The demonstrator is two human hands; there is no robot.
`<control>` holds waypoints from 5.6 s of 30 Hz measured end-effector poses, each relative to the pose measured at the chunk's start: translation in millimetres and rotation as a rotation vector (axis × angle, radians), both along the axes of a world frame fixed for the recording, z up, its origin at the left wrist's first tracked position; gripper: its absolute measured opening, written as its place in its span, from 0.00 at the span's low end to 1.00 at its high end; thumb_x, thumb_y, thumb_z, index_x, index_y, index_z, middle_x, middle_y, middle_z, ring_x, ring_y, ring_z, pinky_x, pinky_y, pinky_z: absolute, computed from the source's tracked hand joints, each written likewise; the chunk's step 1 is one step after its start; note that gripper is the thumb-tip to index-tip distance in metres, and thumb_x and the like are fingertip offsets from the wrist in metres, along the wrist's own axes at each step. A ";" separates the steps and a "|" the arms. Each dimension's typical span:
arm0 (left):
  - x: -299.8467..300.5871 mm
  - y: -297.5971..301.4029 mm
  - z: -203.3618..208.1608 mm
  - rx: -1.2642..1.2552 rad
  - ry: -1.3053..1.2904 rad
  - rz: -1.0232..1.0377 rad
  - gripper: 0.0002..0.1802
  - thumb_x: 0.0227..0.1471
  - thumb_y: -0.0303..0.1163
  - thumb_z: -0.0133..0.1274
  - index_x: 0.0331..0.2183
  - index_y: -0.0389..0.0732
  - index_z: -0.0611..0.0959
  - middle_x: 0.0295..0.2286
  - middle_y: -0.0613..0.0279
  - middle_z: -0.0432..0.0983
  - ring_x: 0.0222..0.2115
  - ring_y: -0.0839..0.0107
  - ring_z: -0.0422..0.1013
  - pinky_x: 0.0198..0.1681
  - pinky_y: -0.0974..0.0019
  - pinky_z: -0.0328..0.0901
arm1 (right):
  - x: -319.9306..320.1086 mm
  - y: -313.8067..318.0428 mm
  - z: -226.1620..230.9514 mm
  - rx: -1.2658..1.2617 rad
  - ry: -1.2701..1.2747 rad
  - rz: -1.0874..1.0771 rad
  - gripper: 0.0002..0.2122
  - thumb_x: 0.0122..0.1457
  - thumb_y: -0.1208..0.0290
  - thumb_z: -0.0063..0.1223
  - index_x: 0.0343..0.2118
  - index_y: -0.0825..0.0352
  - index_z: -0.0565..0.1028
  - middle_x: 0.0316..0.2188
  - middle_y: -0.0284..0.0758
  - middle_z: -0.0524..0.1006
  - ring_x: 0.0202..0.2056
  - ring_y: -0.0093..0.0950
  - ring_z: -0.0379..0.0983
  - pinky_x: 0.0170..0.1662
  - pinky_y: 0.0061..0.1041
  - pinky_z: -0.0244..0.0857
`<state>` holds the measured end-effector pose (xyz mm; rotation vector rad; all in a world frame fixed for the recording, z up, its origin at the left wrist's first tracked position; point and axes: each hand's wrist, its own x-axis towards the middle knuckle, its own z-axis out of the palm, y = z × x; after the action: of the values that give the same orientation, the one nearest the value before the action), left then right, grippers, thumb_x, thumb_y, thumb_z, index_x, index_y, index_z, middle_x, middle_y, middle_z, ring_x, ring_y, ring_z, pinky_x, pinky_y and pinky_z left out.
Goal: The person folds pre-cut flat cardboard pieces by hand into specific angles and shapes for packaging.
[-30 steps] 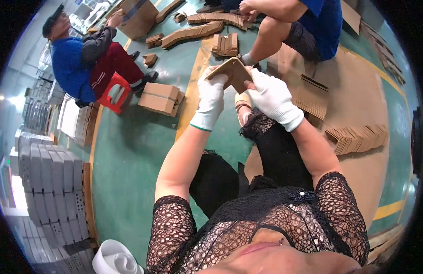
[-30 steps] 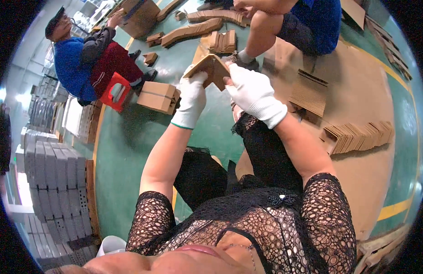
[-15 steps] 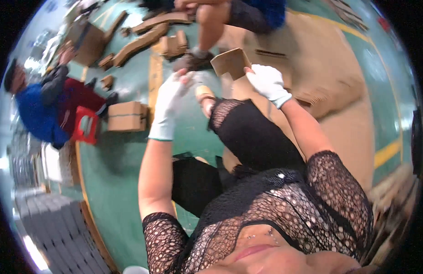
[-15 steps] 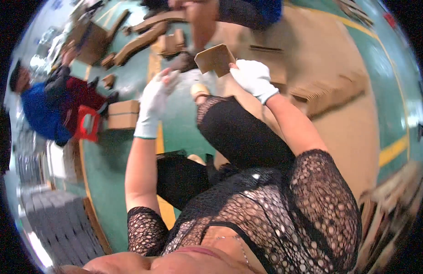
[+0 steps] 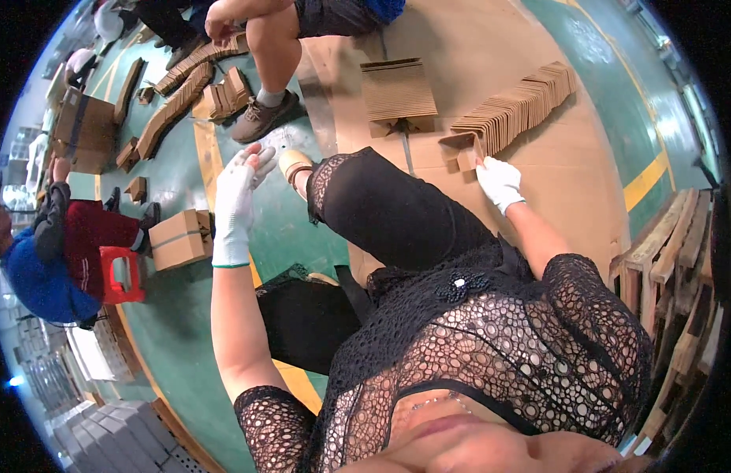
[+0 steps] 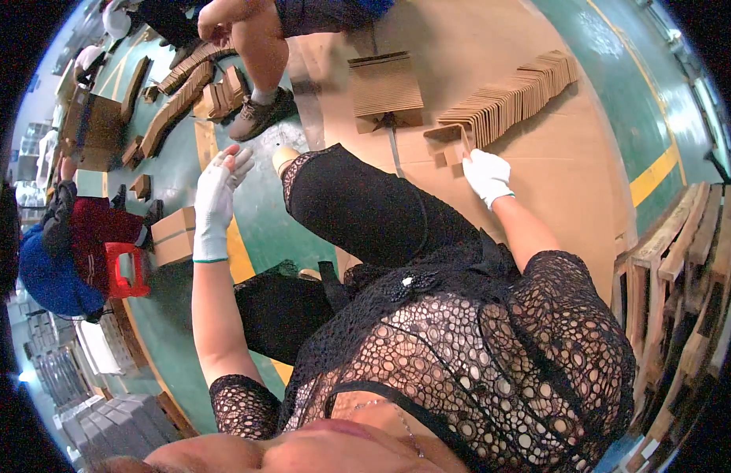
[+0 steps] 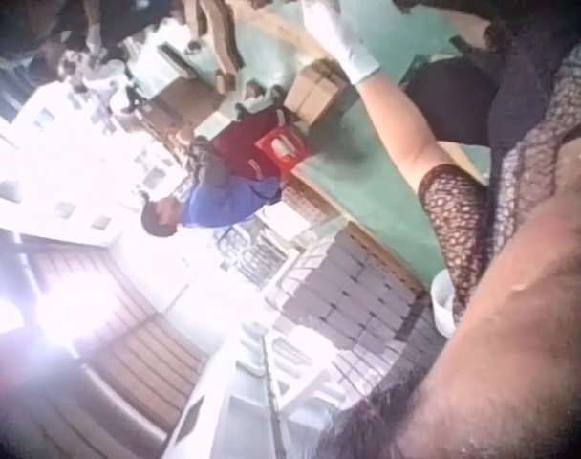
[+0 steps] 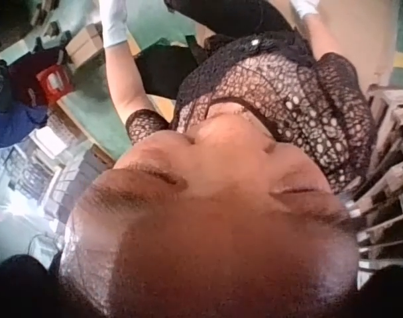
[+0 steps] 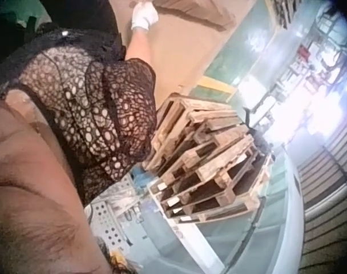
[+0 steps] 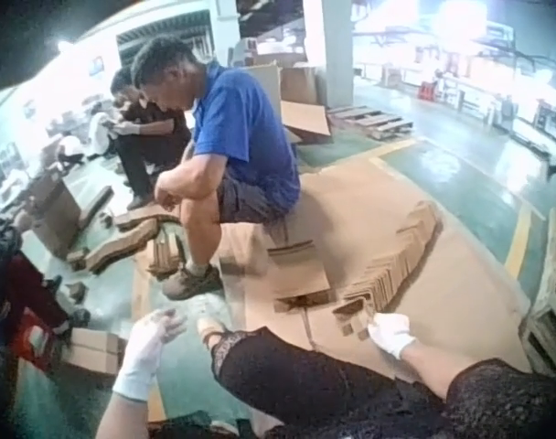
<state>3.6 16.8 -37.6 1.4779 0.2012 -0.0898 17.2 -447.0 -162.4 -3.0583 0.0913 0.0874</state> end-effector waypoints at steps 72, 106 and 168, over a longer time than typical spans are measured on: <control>-23.9 25.8 27.8 -0.031 -0.147 0.118 0.15 0.46 0.25 0.45 0.37 0.32 0.78 0.31 0.62 0.76 0.31 0.77 0.71 0.35 0.72 0.67 | 119.9 272.8 197.2 0.728 0.045 1.123 0.10 0.51 0.73 0.48 0.36 0.67 0.73 0.27 0.40 0.75 0.31 0.28 0.72 0.37 0.23 0.64; -27.1 25.3 39.9 -0.188 -0.219 0.562 0.17 0.41 0.22 0.50 0.39 0.35 0.77 0.29 0.60 0.74 0.25 0.71 0.71 0.22 0.71 0.67 | 43.3 336.2 167.4 0.953 -0.312 1.033 0.21 0.48 0.78 0.48 0.49 0.60 0.67 0.38 0.44 0.73 0.38 0.43 0.71 0.40 0.33 0.66; -11.8 21.0 -3.3 0.363 -0.004 -0.078 0.27 0.52 0.34 0.48 0.50 0.26 0.65 0.44 0.48 0.70 0.44 0.66 0.68 0.49 0.67 0.61 | 24.9 14.9 48.9 -0.137 0.030 0.035 0.24 0.46 0.57 0.53 0.45 0.65 0.68 0.46 0.46 0.69 0.47 0.38 0.66 0.45 0.36 0.61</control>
<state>-8.3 37.9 -40.9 1.8476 0.1622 -0.1177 42.1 -432.1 -113.6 -3.1967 0.0468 0.1341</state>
